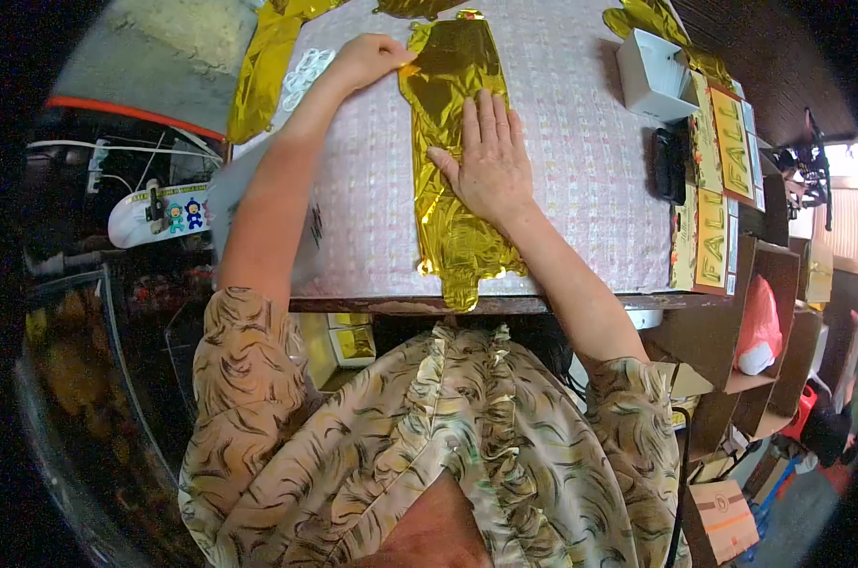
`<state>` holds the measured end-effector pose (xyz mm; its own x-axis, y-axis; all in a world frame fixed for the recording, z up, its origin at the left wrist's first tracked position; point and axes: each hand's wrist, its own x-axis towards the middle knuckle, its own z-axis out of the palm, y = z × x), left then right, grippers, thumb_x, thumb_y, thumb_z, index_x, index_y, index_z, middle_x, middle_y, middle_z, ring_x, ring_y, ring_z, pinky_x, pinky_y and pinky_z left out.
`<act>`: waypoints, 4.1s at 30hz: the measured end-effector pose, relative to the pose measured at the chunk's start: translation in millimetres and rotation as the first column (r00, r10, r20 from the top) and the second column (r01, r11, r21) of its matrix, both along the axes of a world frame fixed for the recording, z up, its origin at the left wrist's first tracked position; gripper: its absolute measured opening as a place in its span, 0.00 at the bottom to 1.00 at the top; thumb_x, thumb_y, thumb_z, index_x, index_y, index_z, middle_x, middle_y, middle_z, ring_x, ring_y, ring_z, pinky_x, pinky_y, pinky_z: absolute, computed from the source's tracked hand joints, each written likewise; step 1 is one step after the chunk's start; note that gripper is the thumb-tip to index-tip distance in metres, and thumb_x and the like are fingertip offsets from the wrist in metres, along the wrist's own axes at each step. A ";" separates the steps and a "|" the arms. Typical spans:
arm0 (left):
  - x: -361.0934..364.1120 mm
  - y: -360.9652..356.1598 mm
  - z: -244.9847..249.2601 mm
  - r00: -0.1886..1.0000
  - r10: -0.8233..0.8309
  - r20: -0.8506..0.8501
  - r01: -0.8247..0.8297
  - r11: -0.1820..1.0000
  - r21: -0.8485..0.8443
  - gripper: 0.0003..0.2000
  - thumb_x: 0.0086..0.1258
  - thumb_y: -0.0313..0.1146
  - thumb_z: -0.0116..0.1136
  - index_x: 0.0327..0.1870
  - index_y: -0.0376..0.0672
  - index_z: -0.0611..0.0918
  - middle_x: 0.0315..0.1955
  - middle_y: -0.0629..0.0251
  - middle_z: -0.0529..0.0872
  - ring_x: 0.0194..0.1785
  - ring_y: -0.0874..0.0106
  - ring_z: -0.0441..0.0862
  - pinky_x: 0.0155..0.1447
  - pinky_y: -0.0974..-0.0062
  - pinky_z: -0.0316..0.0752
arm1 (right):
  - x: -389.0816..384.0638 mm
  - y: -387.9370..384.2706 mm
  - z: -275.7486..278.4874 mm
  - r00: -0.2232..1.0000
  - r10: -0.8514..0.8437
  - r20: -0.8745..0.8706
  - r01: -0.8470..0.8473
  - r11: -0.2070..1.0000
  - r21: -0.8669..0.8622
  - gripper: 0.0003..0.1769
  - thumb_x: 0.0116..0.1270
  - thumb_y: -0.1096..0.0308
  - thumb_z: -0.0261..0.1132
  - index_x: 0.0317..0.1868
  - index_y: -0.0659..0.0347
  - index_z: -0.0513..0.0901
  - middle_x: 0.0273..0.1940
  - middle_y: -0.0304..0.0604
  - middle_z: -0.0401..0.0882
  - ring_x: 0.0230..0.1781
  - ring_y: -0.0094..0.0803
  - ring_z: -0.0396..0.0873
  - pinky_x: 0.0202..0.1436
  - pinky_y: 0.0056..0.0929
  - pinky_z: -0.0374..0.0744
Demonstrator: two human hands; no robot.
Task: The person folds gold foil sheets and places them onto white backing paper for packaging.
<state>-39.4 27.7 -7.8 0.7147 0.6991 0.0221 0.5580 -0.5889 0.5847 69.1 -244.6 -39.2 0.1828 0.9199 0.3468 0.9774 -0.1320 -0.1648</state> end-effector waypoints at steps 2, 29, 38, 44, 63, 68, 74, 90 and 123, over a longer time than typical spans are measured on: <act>5.7 -2.7 -0.6 0.998 0.032 -0.058 -0.030 0.999 0.022 0.21 0.63 0.58 0.71 0.38 0.49 0.93 0.36 0.59 0.93 0.42 0.58 0.90 0.51 0.63 0.82 | 0.5 0.0 -0.3 1.000 -0.009 -0.003 0.009 1.000 0.003 0.48 0.80 0.35 0.51 0.79 0.73 0.61 0.80 0.65 0.58 0.83 0.56 0.55 0.84 0.52 0.54; 34.3 37.6 24.6 0.997 -0.035 0.063 0.072 0.560 -0.825 0.08 0.72 0.31 0.72 0.47 0.42 0.89 0.30 0.71 0.88 0.26 0.83 0.79 0.29 0.86 0.73 | 2.7 0.3 0.8 0.993 0.000 -0.115 0.004 1.000 0.030 0.46 0.82 0.41 0.51 0.81 0.73 0.54 0.81 0.66 0.57 0.83 0.57 0.54 0.85 0.52 0.53; 44.9 36.8 12.6 0.986 -0.044 0.162 0.162 0.511 -0.844 0.05 0.74 0.30 0.69 0.45 0.42 0.87 0.34 0.75 0.85 0.33 0.84 0.81 0.38 0.89 0.77 | 2.7 -0.1 2.6 0.990 -0.010 -0.143 0.014 0.999 0.030 0.44 0.83 0.44 0.51 0.81 0.73 0.53 0.81 0.64 0.57 0.84 0.56 0.54 0.85 0.52 0.53; 44.1 14.5 32.1 0.979 0.008 0.203 0.163 0.564 -0.810 0.05 0.73 0.30 0.71 0.44 0.43 0.87 0.39 0.72 0.89 0.41 0.81 0.84 0.44 0.85 0.79 | 2.6 0.0 2.9 0.986 -0.010 -0.164 0.015 1.000 0.025 0.43 0.83 0.45 0.51 0.81 0.73 0.53 0.81 0.64 0.57 0.84 0.55 0.54 0.85 0.53 0.53; 51.7 25.1 -21.5 0.965 0.056 0.257 0.117 0.786 -0.607 0.15 0.63 0.21 0.71 0.51 0.37 0.87 0.36 0.60 0.90 0.40 0.69 0.88 0.45 0.73 0.83 | 3.6 -0.2 2.2 1.000 0.023 -0.009 -0.023 1.000 0.000 0.42 0.81 0.38 0.51 0.83 0.58 0.61 0.81 0.62 0.58 0.83 0.59 0.55 0.84 0.57 0.52; 46.2 6.5 -10.2 0.983 -0.080 0.165 0.097 0.990 -0.098 0.18 0.63 0.27 0.69 0.55 0.35 0.87 0.39 0.53 0.91 0.40 0.65 0.88 0.45 0.68 0.82 | 2.1 0.0 2.7 0.999 0.014 0.053 -0.012 0.999 -0.043 0.40 0.80 0.36 0.50 0.82 0.51 0.64 0.81 0.57 0.60 0.82 0.58 0.55 0.83 0.59 0.52; 55.9 -46.6 12.6 0.792 -0.408 0.455 0.355 0.913 0.200 0.11 0.65 0.32 0.68 0.46 0.40 0.90 0.39 0.53 0.89 0.46 0.57 0.88 0.52 0.63 0.82 | 1.8 0.5 1.3 0.997 0.002 0.078 0.002 0.999 -0.053 0.41 0.80 0.35 0.50 0.82 0.51 0.64 0.81 0.57 0.60 0.82 0.59 0.56 0.82 0.59 0.53; 53.5 -52.2 -27.5 0.783 -0.539 0.311 0.498 0.842 0.206 0.12 0.73 0.42 0.65 0.49 0.47 0.91 0.51 0.61 0.88 0.58 0.59 0.84 0.63 0.64 0.77 | 6.1 -10.9 18.9 0.865 0.502 -0.009 -0.495 0.851 -0.174 0.36 0.82 0.42 0.50 0.85 0.42 0.59 0.85 0.41 0.54 0.85 0.45 0.52 0.87 0.52 0.50; 55.1 -54.0 -16.6 0.733 -0.591 0.336 0.523 0.806 0.276 0.11 0.72 0.37 0.66 0.51 0.44 0.90 0.49 0.58 0.88 0.54 0.58 0.85 0.59 0.64 0.80 | 91.9 -3.9 39.9 0.853 0.483 0.199 -0.473 0.875 -0.101 0.32 0.65 0.69 0.69 0.70 0.32 0.82 0.63 0.39 0.78 0.66 0.39 0.74 0.74 0.49 0.63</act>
<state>15.6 -26.2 -24.4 0.8803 0.1408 0.4530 -0.1527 -0.8200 0.5516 161.0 -248.5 0.7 -0.3563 0.8908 0.2819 0.9325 0.3580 0.0472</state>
